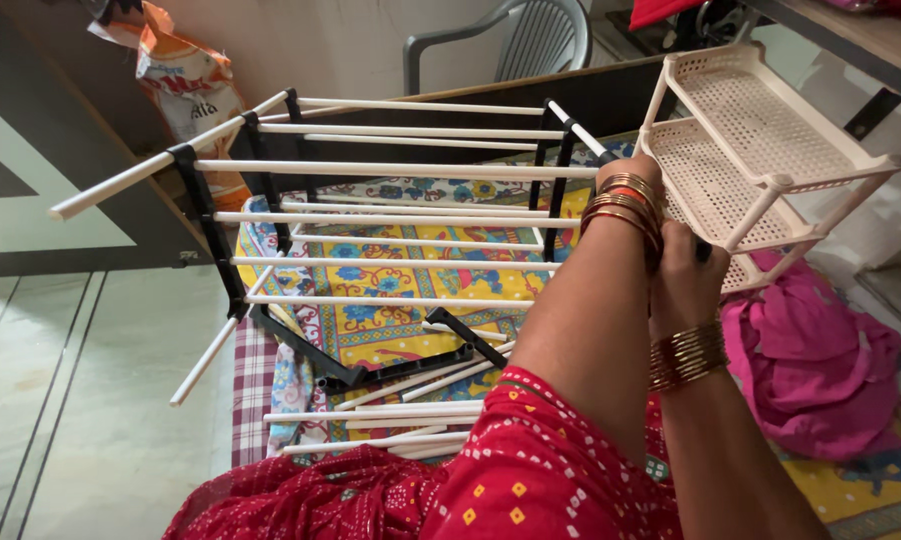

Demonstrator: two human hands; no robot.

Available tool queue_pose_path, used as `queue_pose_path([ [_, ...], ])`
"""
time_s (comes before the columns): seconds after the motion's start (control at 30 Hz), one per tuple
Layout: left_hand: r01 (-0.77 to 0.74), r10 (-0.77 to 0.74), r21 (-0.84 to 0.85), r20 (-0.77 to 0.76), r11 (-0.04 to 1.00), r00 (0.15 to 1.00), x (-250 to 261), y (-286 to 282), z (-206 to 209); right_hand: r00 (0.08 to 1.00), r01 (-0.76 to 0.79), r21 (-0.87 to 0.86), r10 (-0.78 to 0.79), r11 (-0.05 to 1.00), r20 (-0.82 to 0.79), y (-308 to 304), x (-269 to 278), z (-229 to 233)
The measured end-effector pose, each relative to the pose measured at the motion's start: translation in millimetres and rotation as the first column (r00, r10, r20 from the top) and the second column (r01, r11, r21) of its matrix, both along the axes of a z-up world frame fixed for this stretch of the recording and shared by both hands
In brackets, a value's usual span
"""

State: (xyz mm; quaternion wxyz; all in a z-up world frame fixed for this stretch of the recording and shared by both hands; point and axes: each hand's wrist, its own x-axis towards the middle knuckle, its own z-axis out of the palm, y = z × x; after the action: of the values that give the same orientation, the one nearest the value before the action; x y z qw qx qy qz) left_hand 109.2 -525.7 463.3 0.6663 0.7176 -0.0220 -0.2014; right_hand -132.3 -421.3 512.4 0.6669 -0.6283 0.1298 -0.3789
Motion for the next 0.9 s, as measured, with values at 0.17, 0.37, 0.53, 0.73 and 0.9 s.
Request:
queue_pose_path([
  [0.17, 0.162, -0.178, -0.278, -0.034, 0.947, 0.983, 44, 8, 19, 0.97, -0.155, -0.201, 0.188, 0.967, 0.156, 14, -59, 0],
  [0.37, 0.174, -0.371, -0.529, -0.293, 0.831, 0.881, 10, 12, 8, 0.982, -0.181, -0.204, 0.166, 0.962, -0.087, -9, -31, -52],
  [0.53, 0.158, -0.456, -0.643, -0.328, 0.749, 0.827, -7, 60, -25, 0.929, 0.01, -0.77, -0.292, 0.637, -0.229, 2, -67, -144],
  [0.73, -0.324, 0.351, -0.182, 0.146, 0.928, 0.925, -100, 126, -117, 0.874, -0.092, -0.726, -0.295, 0.682, -0.387, -6, -73, -150],
  [0.9, -0.265, -0.096, -0.42, -0.666, 0.868, 0.74, -141, 122, -203, 0.82, -0.087, -0.72, -0.361, 0.688, -0.444, 1, -48, -104],
])
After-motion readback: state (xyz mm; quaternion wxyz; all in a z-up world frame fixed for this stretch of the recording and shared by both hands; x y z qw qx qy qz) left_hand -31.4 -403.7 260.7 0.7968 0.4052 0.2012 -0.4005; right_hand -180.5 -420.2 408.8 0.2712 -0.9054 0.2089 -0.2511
